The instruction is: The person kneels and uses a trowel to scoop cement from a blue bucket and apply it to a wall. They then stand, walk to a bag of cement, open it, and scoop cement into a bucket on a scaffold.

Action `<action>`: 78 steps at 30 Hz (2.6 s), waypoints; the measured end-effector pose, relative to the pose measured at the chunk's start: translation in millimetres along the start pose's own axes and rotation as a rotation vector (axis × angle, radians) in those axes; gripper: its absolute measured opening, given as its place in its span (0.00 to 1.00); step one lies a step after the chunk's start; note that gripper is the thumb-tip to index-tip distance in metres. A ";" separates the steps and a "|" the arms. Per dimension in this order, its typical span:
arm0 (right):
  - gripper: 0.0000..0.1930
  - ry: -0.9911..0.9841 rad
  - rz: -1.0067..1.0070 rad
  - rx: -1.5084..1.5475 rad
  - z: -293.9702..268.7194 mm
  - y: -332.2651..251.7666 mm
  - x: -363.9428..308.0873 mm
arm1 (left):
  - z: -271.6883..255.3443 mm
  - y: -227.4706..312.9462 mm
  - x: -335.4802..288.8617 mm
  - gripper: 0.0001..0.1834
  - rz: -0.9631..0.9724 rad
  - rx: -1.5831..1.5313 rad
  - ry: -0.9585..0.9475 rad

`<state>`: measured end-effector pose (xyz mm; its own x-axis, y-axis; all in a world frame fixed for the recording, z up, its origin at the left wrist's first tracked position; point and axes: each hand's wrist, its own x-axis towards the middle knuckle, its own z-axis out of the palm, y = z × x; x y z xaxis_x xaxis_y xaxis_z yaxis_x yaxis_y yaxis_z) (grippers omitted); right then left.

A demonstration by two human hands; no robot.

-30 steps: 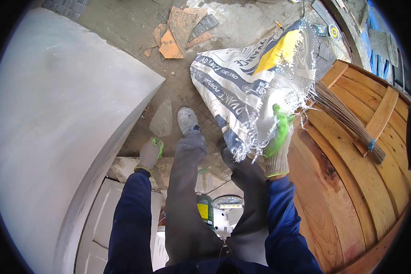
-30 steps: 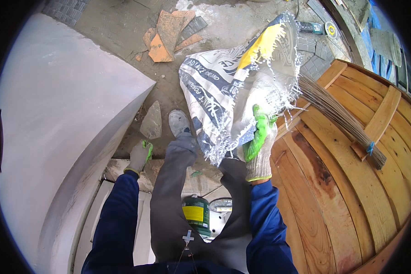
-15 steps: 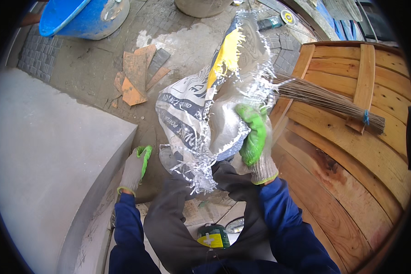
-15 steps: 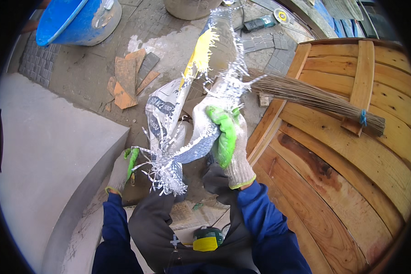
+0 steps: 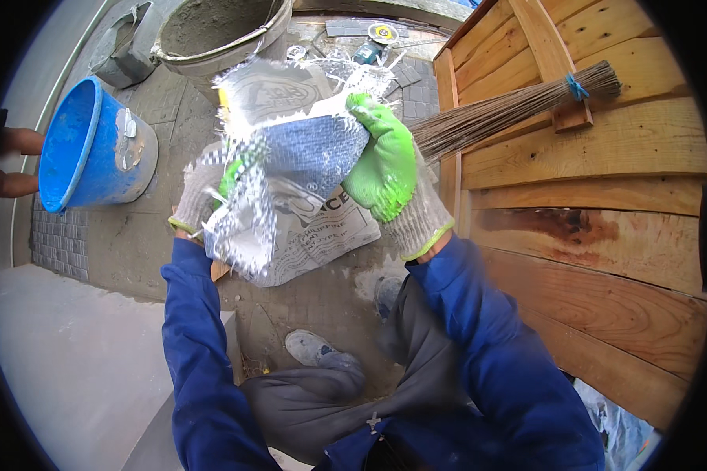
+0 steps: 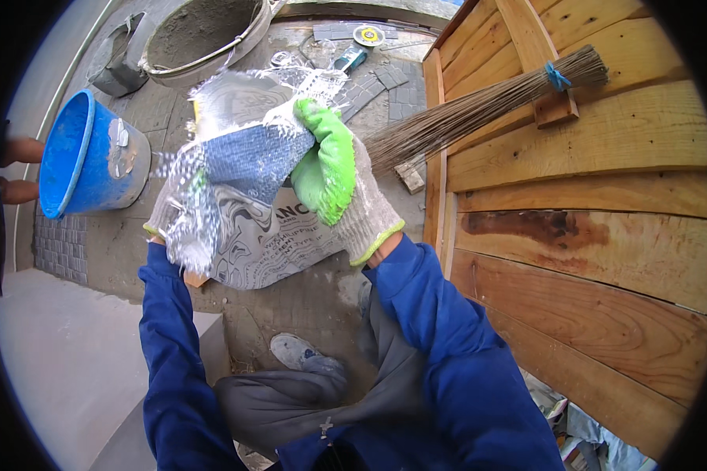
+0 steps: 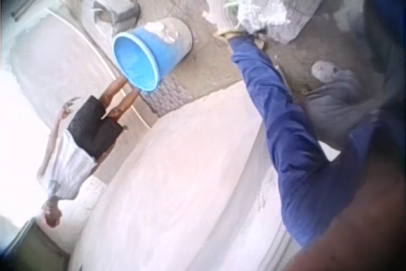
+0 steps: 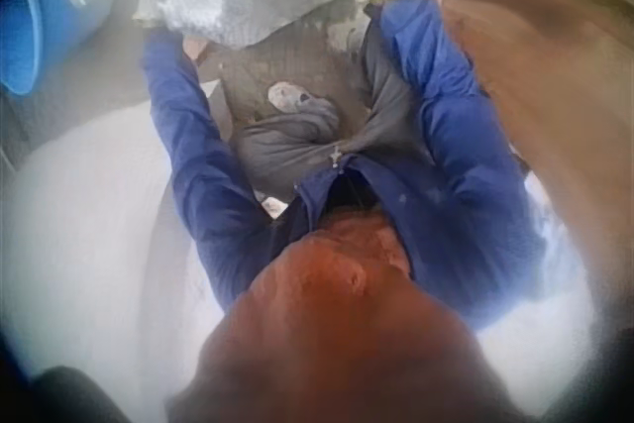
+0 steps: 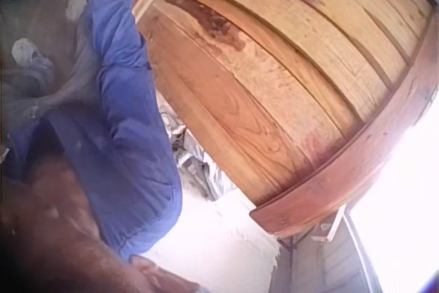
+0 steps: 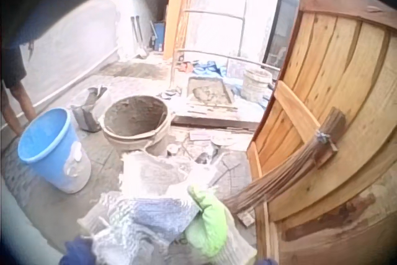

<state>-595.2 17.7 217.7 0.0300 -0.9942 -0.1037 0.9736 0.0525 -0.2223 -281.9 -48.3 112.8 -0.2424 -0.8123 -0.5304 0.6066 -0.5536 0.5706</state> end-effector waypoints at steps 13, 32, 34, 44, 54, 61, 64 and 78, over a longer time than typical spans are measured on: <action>0.15 0.172 -0.109 -0.264 -90.5 -86.1 -68.0 | -19.5 -30.6 41.7 0.17 0.279 -0.375 -0.242; 0.42 -0.529 -0.654 -2.660 -36.4 4.7 -101.7 | -65.8 -198.4 -58.5 0.20 0.440 0.090 -0.267; 0.39 -0.609 -0.600 -2.608 -60.8 26.7 -86.3 | -78.8 -189.0 -51.1 0.20 0.666 0.555 -0.177; 0.52 -0.171 -0.278 -2.470 -131.3 -29.5 -73.4 | -123.7 -115.9 -11.7 0.20 0.418 -0.136 -0.431; 0.30 -0.429 -0.491 -2.514 -103.2 6.9 -110.6 | -57.9 -116.5 -126.3 0.28 0.617 0.492 0.438; 0.16 -1.063 -0.449 -2.163 -113.4 69.6 -121.9 | -35.9 -155.6 -193.3 0.37 0.369 0.945 0.383; 0.15 -0.203 0.378 -1.325 -115.0 84.7 -117.9 | -49.6 -166.6 -181.4 0.23 0.254 0.614 0.368; 0.24 -0.069 0.309 -0.219 -138.3 2.1 -46.5 | -98.3 -157.7 -76.4 0.20 0.676 -0.501 -0.133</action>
<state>-625.9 77.0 88.0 0.3365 -0.9321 -0.1340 0.8450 0.3617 -0.3938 -284.7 119.1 1.7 0.2251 -0.9711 -0.0797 0.9089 0.1797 0.3764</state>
